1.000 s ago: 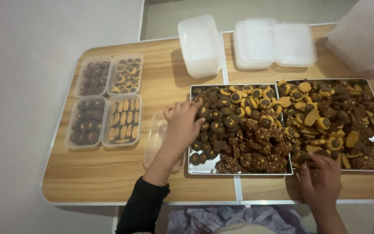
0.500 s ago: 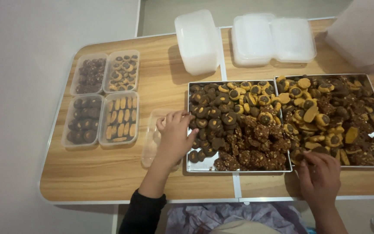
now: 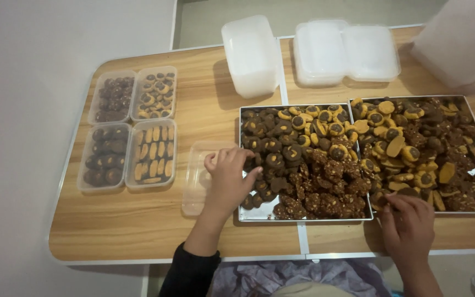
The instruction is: Sorting and packaging various types of cookies from large metal trays into smaller plastic containers.
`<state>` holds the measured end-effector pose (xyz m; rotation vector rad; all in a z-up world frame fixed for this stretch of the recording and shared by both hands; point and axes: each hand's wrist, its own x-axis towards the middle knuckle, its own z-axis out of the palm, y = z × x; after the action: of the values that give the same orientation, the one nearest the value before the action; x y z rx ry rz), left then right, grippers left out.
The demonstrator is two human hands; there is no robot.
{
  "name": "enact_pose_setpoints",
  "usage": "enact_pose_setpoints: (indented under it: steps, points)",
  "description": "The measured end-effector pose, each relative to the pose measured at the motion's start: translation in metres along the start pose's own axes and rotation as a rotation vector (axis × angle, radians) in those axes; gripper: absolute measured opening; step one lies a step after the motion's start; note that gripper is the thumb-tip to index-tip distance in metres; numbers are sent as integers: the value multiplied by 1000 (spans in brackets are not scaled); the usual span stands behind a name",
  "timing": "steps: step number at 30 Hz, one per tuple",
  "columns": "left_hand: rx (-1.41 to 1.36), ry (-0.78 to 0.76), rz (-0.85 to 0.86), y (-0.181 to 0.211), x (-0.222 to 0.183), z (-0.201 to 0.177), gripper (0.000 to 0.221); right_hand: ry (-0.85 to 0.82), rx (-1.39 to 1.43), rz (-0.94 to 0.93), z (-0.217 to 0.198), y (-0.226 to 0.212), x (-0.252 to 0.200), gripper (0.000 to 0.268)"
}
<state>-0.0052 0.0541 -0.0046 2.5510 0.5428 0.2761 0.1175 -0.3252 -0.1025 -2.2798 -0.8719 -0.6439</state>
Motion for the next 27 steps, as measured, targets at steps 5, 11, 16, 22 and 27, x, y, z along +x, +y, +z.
enact_pose_setpoints:
  steps: [5, 11, 16, 22, 27]
  points:
    - [19, 82, 63, 0, 0, 8, 31, -1, -6, 26, 0, 2, -4, 18]
    - [120, 42, -67, 14, 0, 4, 37, -1, -23, -3, 2, 2, -3, 15]
    - [110, 11, -94, 14, 0, 5, 27, 3, 10, -6, -1, -3, -2, 16]
    - [22, 113, -132, 6, 0, 4, 26, 20, 30, -29, 2, 3, -3, 15]
    - [-185, 57, -343, 7, 1, -44, 22, 28, 28, -25, -1, -1, -1, 15]
